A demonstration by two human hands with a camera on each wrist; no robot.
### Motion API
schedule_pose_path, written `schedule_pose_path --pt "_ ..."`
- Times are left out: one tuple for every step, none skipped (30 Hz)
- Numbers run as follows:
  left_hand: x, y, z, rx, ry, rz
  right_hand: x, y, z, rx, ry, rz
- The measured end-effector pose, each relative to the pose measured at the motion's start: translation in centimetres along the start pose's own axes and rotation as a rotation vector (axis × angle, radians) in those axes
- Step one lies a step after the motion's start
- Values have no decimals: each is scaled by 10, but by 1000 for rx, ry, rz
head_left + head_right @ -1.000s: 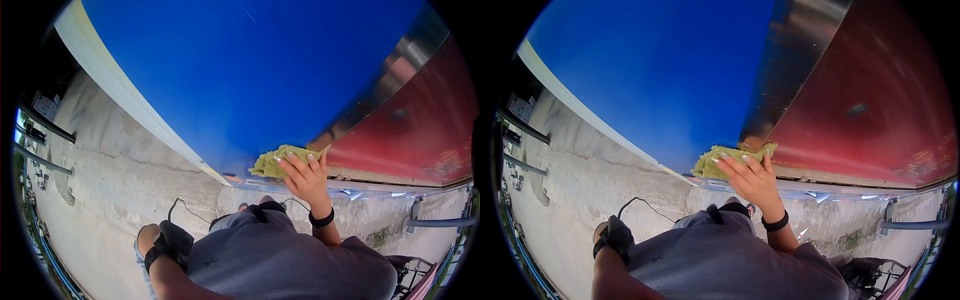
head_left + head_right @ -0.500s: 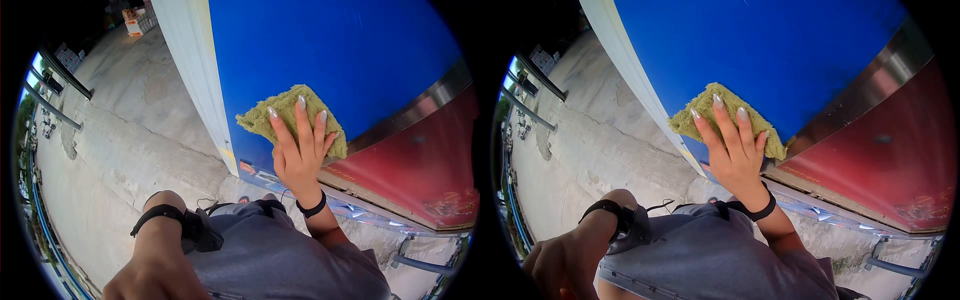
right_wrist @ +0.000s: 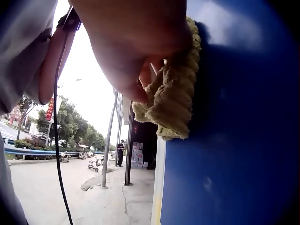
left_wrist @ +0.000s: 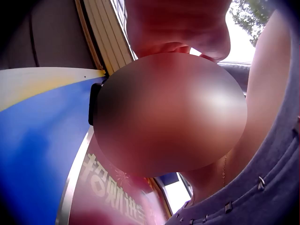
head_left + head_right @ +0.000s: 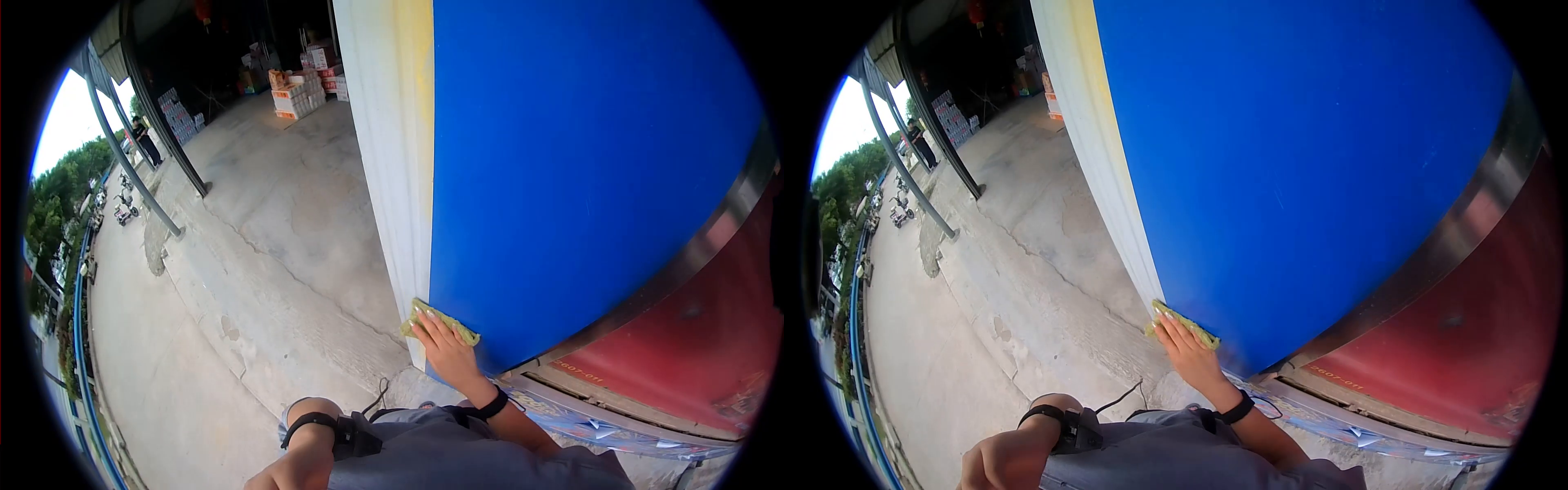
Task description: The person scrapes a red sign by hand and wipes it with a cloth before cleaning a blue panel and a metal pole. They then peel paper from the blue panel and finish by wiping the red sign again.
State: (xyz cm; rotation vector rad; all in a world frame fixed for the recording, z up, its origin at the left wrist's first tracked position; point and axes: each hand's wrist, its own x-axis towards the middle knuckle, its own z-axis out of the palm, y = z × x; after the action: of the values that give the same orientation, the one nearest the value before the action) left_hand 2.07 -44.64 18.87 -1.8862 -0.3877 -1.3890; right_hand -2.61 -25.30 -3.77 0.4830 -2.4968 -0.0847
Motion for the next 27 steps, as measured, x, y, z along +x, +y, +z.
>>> schedule_pose_path --pt "-23 1 -2 -18 70 -153 -16 4 -1 30 5 25" --pt "-41 0 1 39 131 -398 -31 9 -5 59 8 50" --pt "-57 -4 4 79 182 -645 -43 14 -14 15 -3 85" --pt "-72 -14 13 258 125 -915 -53 18 -25 -30 -7 116" --pt "-94 -26 19 342 -41 -1047 -68 25 -31 -78 43 165" --pt "-121 -35 33 370 -160 -1100 -82 31 -34 -129 92 208" --pt "-141 -44 50 408 -293 -1041 -93 36 -35 -201 200 267" --pt "-152 -51 63 428 -509 -998 -102 45 -34 -275 309 328" --pt "-171 -53 76 406 -524 -946 -113 57 -33 -342 327 272" --pt "-187 -58 87 374 -542 -894 -123 71 -32 -415 340 227" --pt "-181 -64 96 434 -453 -853 -126 83 -25 -441 436 173" --pt "-173 -67 104 479 -372 -817 -132 86 -22 -445 450 168" --pt "-182 -65 111 432 -403 -835 -136 89 -18 -432 442 171" --pt "-197 -62 120 434 -443 -833 -142 90 -14 -381 414 188" --pt "-216 -60 129 429 -494 -826 -147 89 -7 -323 397 207" --pt "-237 -57 135 422 -552 -813 -152 86 2 -258 383 226" --pt "-262 -52 140 409 -611 -819 -156 83 13 -176 375 247" --pt "-292 -46 142 394 -679 -828 -162 79 26 -86 375 271" --pt "-315 -41 140 375 -754 -837 -167 75 42 9 386 289" --pt "-342 -35 141 423 -740 -772 -177 72 59 56 411 287" --pt "-367 -27 145 461 -716 -714 -183 71 73 76 419 271" --pt "-384 -17 136 497 -682 -665 -189 69 102 -63 533 156" --pt "-377 -19 131 507 -687 -615 -192 63 101 -96 432 177" --pt "-373 -20 128 526 -684 -572 -195 56 98 -130 328 194" --pt "-392 -14 122 523 -727 -552 -198 49 96 -164 226 205" --pt "-396 -12 117 502 -778 -548 -196 46 88 -183 180 215" --pt "-393 -11 114 488 -801 -549 -195 42 80 -202 134 223"
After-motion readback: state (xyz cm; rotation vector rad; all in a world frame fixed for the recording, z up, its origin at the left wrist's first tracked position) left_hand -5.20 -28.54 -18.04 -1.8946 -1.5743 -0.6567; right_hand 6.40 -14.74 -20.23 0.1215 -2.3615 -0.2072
